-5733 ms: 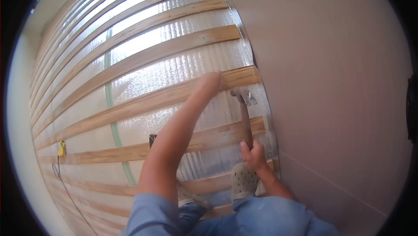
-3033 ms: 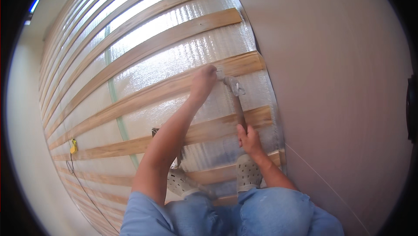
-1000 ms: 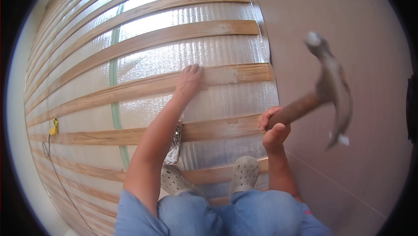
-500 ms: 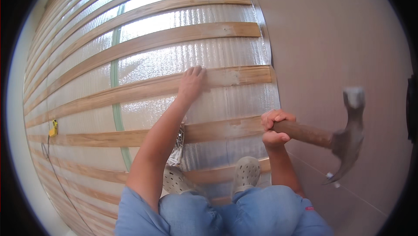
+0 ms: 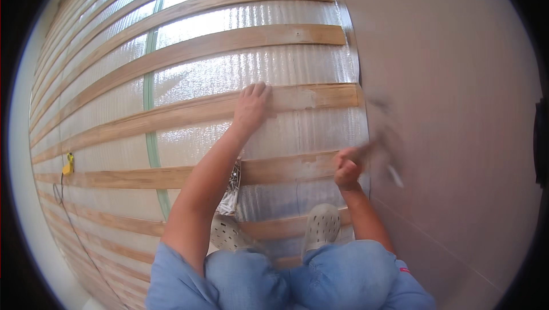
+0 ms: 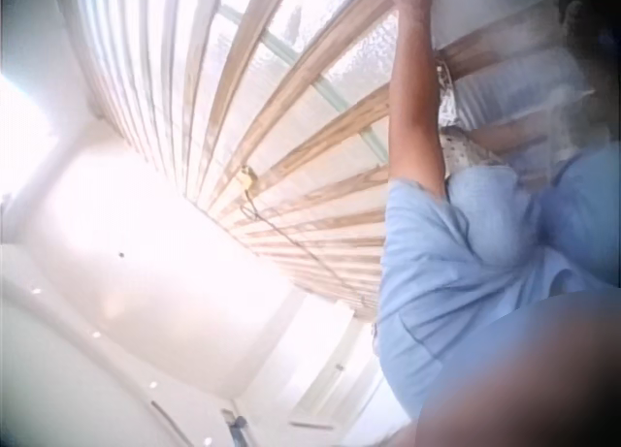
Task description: Hammering nails into wooden slats to secure them to the floor during a renovation.
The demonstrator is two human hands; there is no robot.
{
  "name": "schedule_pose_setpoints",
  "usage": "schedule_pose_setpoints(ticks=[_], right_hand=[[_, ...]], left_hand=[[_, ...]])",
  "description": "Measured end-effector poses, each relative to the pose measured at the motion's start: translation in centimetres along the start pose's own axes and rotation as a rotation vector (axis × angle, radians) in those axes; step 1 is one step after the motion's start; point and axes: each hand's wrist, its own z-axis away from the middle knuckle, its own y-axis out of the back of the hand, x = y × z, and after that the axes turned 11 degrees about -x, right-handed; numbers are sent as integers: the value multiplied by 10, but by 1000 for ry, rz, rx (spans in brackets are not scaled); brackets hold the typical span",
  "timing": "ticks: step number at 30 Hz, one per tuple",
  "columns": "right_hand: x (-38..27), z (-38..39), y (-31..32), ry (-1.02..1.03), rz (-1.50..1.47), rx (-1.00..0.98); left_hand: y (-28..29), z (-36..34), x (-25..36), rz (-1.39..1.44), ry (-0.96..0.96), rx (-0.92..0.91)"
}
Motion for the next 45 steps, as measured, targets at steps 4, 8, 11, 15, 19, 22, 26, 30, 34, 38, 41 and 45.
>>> schedule_pose_setpoints(ticks=[4, 8, 11, 15, 19, 22, 26, 30, 34, 38, 41, 45], right_hand=[[-12, -25, -2, -716, -263, -539], [-67, -34, 23, -311, -641, -179], [7, 15, -5, -32, -371, 41], [-44, -34, -3, -880, -457, -501], [-62, -34, 12, -275, -669, -124], [-8, 3, -1, -264, -324, -91], [16, -25, -11, -782, -176, -428], [-45, -49, 8, -875, -492, -356], [-58, -33, 11, -503, -698, -75], [8, 15, -11, -297, -6, -195], [-6, 2, -28, -554, -58, -482], [-16, 5, -21, -644, -70, -492]], left_hand=[[-14, 10, -22, -36, 50, -14], [2, 7, -5, 24, -3, 29], [0, 1, 1, 38, -27, 45], [-14, 17, -26, -39, 22, 45], [4, 7, -8, 30, 1, 47], [1, -1, 0, 54, 1, 23], [-6, 1, -15, 30, 3, 56], [-6, 10, -19, 39, 73, 27], [4, 7, -6, 61, 31, 30], [-7, 7, -7, 79, 18, 40], [-5, 1, -18, 44, 35, 76], [-5, 6, -5, 89, 60, 26]])
